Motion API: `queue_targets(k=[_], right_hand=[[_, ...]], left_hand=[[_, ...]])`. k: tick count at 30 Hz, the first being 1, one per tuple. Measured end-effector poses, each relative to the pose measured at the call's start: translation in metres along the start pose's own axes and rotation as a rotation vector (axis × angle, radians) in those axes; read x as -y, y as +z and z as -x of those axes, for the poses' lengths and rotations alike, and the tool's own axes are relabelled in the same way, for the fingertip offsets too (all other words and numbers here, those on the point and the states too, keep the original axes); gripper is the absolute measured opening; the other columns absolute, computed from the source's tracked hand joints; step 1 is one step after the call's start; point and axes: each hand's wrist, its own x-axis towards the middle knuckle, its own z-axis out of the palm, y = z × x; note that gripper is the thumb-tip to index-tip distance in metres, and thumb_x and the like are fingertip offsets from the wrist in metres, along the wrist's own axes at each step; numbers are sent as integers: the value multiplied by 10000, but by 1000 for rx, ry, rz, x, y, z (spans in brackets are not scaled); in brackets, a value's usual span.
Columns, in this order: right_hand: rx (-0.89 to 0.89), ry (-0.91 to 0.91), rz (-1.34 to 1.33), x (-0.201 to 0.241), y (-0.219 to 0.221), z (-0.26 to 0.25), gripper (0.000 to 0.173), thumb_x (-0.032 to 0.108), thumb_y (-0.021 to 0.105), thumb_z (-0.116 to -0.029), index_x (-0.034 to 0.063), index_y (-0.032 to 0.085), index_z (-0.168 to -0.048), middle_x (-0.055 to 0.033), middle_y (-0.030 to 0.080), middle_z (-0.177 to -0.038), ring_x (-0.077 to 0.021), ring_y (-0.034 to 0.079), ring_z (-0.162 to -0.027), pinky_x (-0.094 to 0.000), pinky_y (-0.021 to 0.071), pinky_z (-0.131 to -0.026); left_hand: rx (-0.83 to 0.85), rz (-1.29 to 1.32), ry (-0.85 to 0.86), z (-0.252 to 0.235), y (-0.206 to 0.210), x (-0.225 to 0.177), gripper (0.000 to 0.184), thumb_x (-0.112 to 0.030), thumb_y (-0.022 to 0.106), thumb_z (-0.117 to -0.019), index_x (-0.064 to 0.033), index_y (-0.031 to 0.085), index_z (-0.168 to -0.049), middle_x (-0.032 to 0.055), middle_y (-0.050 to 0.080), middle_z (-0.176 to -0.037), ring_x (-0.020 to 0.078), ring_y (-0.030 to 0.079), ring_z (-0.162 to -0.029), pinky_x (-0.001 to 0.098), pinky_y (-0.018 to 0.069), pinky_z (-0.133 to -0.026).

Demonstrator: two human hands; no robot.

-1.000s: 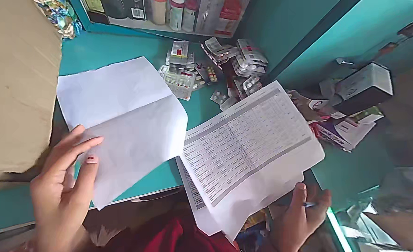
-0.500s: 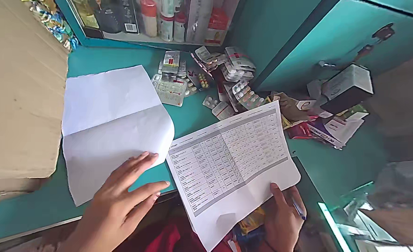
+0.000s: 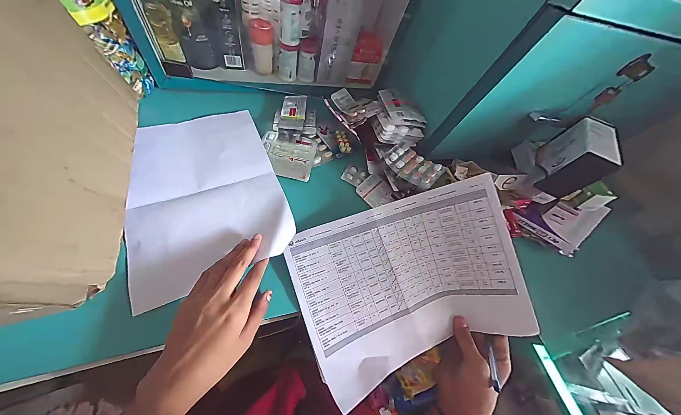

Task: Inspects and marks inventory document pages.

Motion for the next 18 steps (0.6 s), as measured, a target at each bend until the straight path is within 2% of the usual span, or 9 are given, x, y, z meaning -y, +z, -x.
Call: queue_targets(k=[6, 8, 10, 12, 16, 18], right_hand=[[0, -16, -57, 0, 2, 1, 302, -100, 479, -936, 89, 516, -1168, 67, 737, -936, -51, 740, -825, -232, 640, -704], [5, -21, -103, 1, 4, 2, 288, -105, 474, -934, 99, 529, -1130, 64, 746, -913, -57, 745, -815, -241, 644, -699], [32, -41, -146, 2, 6, 2, 297, -109, 469, -921, 106, 533, -1115, 63, 751, -906, -62, 746, -819, -246, 643, -715], [75, -56, -195, 2, 9, 2, 296, -102, 485, -920, 111, 537, -1119, 51, 757, -925, -70, 748, -836, -249, 642, -740], [164, -60, -312, 4, 28, 7, 281, -75, 585, -897, 133, 600, -1086, 27, 777, -927, -80, 756, -825, -256, 644, -718], [223, -86, -348, 8, 40, 12, 283, -54, 649, -877, 155, 638, -1068, 27, 783, -932, -76, 756, -829, -256, 643, -717]], left_hand=[[-97, 129, -15, 1, -7, -2, 467, -301, 482, -1028, -3, 613, -1363, 161, 565, -1468, 298, 551, -1347, 445, 424, -1098], [-202, 231, -20, 2, -10, -2, 417, -288, 522, -1027, -8, 639, -1313, 158, 613, -1412, 252, 590, -1286, 395, 431, -1068], [-349, 306, -11, 3, -14, -2, 370, -321, 570, -1024, -50, 651, -1263, 118, 669, -1342, 168, 614, -1245, 316, 452, -1043], [-487, 346, 22, 3, -20, -1, 404, -373, 634, -995, -65, 645, -1256, 94, 681, -1321, 136, 616, -1250, 280, 491, -1032], [-627, 479, 85, 5, -36, -5, 581, -449, 732, -916, -180, 582, -1408, -25, 587, -1451, 141, 557, -1331, 338, 489, -1101], [-708, 578, 92, 5, -42, -10, 617, -449, 759, -891, -209, 567, -1426, -50, 580, -1451, 146, 565, -1318, 348, 497, -1096]])
